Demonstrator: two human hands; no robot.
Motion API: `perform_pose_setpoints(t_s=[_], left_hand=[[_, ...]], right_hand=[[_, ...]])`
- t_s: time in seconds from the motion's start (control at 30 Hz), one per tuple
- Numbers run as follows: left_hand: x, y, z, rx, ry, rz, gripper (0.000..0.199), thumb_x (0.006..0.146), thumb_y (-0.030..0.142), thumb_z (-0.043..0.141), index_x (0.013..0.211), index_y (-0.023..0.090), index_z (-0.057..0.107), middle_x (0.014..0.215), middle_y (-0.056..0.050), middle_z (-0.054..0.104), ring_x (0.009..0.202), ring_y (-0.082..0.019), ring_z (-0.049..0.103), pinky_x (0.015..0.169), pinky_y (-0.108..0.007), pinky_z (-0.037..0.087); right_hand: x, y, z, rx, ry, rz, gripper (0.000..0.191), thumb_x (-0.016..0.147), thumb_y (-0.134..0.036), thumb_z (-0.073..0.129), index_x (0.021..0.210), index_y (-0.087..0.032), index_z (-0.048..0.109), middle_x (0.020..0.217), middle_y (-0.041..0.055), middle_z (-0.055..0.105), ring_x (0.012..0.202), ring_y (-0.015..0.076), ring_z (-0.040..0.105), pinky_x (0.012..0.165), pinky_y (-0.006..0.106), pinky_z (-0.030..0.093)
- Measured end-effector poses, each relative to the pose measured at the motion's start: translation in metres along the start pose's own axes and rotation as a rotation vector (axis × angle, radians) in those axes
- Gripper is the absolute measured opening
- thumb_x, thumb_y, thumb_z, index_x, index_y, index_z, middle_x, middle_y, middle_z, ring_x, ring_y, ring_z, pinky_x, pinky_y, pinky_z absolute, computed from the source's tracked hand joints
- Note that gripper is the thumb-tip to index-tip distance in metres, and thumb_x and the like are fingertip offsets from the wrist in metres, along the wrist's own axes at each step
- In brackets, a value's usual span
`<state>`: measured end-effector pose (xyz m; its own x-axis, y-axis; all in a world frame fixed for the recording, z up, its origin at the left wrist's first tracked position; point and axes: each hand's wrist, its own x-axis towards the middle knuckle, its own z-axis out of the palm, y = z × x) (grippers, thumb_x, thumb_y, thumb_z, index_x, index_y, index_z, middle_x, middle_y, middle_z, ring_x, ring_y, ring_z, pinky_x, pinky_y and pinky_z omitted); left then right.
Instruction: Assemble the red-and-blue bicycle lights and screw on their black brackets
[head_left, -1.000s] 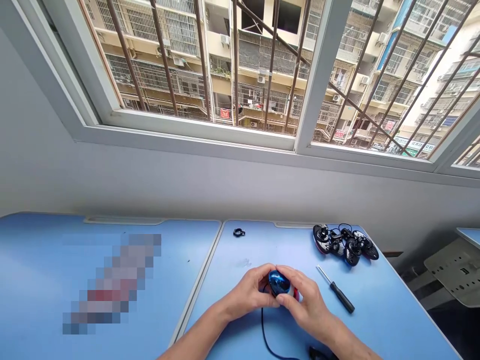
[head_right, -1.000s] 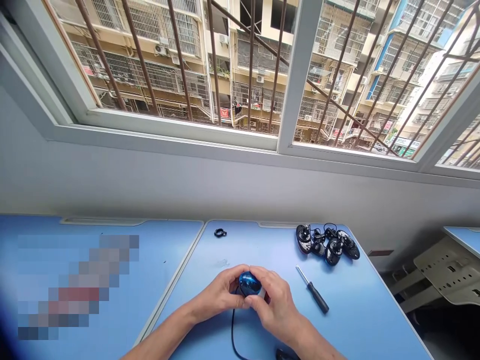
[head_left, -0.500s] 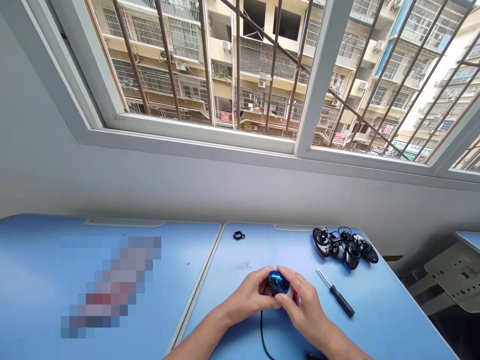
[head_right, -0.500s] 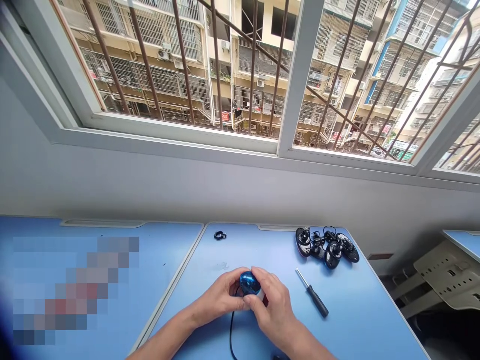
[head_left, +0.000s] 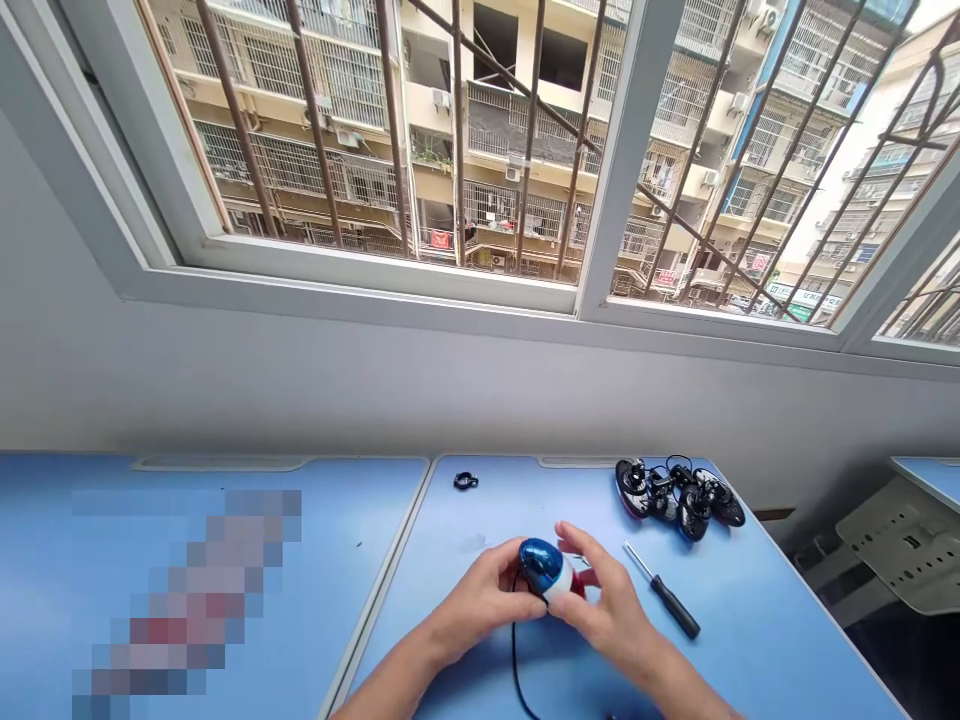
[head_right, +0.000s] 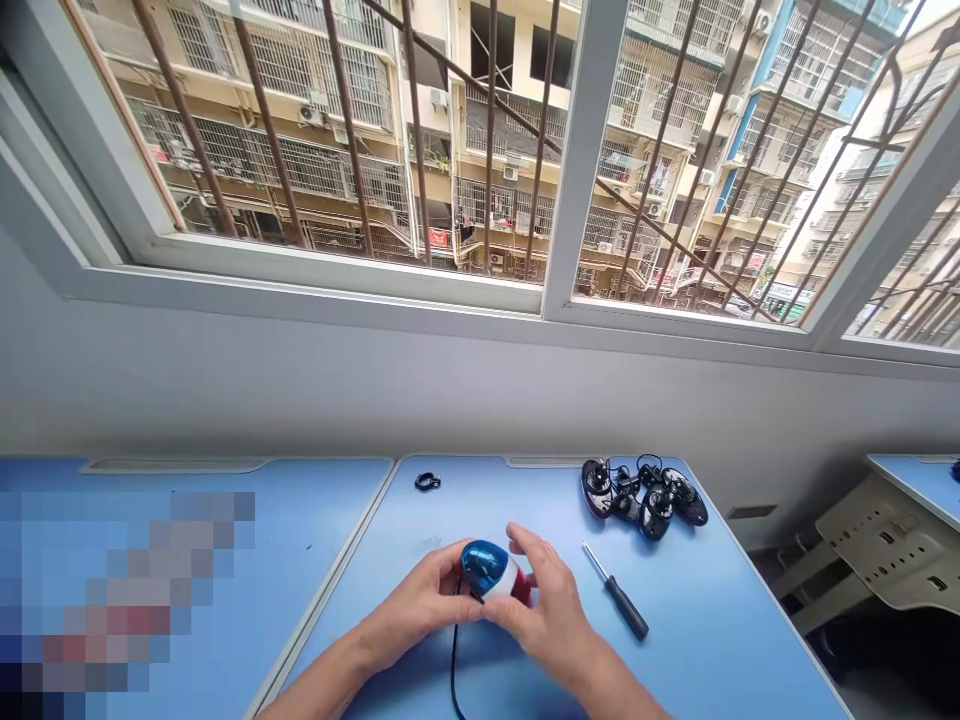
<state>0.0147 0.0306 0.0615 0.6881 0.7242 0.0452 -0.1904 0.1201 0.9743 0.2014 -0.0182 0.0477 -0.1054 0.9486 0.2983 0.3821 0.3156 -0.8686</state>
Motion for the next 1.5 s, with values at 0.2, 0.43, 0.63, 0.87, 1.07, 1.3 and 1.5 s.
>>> perform_pose_setpoints(t_s=[0.2,0.43,0.63,0.87,1.07,1.3,1.5], left_hand=[[-0.002,0.000,-0.012,-0.049,0.123,-0.031,0.024,0.065,0.016,0.071,0.088,0.016,0.062,0.083,-0.001,0.061,0.078,-0.018,0.052,0.065,-0.026,0.043],[0.000,-0.005,-0.008,-0.025,0.163,-0.038,0.029,0.064,0.016,0.072,0.090,0.017,0.059,0.083,-0.001,0.061,0.075,-0.016,0.050,0.058,-0.024,0.042],[0.000,-0.001,0.000,0.007,0.107,-0.104,0.028,0.059,0.009,0.070,0.083,0.017,0.056,0.072,0.003,0.058,0.065,-0.014,0.049,0.060,-0.026,0.043],[0.001,-0.003,-0.004,-0.046,0.007,-0.051,0.037,0.058,0.020,0.082,0.088,0.016,0.060,0.085,-0.001,0.062,0.080,-0.018,0.053,0.069,-0.027,0.041],[0.001,-0.003,-0.005,-0.070,0.026,-0.059,0.038,0.058,0.018,0.084,0.088,0.017,0.061,0.086,-0.001,0.064,0.082,-0.019,0.056,0.072,-0.028,0.041],[0.001,-0.001,-0.003,-0.061,0.064,-0.058,0.037,0.059,0.018,0.083,0.089,0.015,0.061,0.087,-0.002,0.065,0.081,-0.019,0.056,0.071,-0.028,0.040],[0.000,0.001,-0.002,-0.042,0.078,-0.070,0.035,0.059,0.017,0.080,0.088,0.016,0.060,0.082,0.000,0.063,0.077,-0.018,0.055,0.068,-0.027,0.040]], right_hand=[[0.007,-0.015,-0.011,0.130,-0.126,0.152,0.038,0.078,-0.034,0.066,0.114,-0.019,0.068,0.101,0.0083,0.073,0.091,0.0256,0.066,0.072,0.035,0.054],[0.005,-0.018,-0.004,0.106,-0.124,0.155,0.044,0.075,-0.028,0.067,0.119,-0.019,0.064,0.105,0.0076,0.071,0.093,0.0235,0.063,0.069,0.030,0.051],[0.006,-0.020,-0.005,0.102,-0.189,0.258,0.044,0.069,-0.019,0.069,0.113,-0.019,0.067,0.080,0.0004,0.068,0.068,0.0143,0.056,0.055,0.022,0.043],[0.008,-0.030,-0.011,0.257,-0.264,0.274,0.035,0.066,-0.010,0.065,0.100,-0.019,0.071,0.068,-0.0034,0.064,0.064,0.0130,0.055,0.063,0.023,0.045],[0.004,-0.021,-0.009,-0.020,-0.163,0.135,0.035,0.073,-0.020,0.067,0.108,-0.023,0.070,0.085,0.0023,0.069,0.078,0.0198,0.059,0.069,0.029,0.049],[0.001,-0.011,0.000,-0.057,-0.089,0.107,0.041,0.077,-0.025,0.068,0.118,-0.023,0.067,0.090,0.0056,0.068,0.081,0.0220,0.061,0.070,0.032,0.050],[0.000,-0.009,0.005,-0.008,-0.055,0.119,0.039,0.077,-0.023,0.065,0.116,-0.023,0.068,0.092,0.0057,0.069,0.082,0.0222,0.062,0.070,0.032,0.050]])
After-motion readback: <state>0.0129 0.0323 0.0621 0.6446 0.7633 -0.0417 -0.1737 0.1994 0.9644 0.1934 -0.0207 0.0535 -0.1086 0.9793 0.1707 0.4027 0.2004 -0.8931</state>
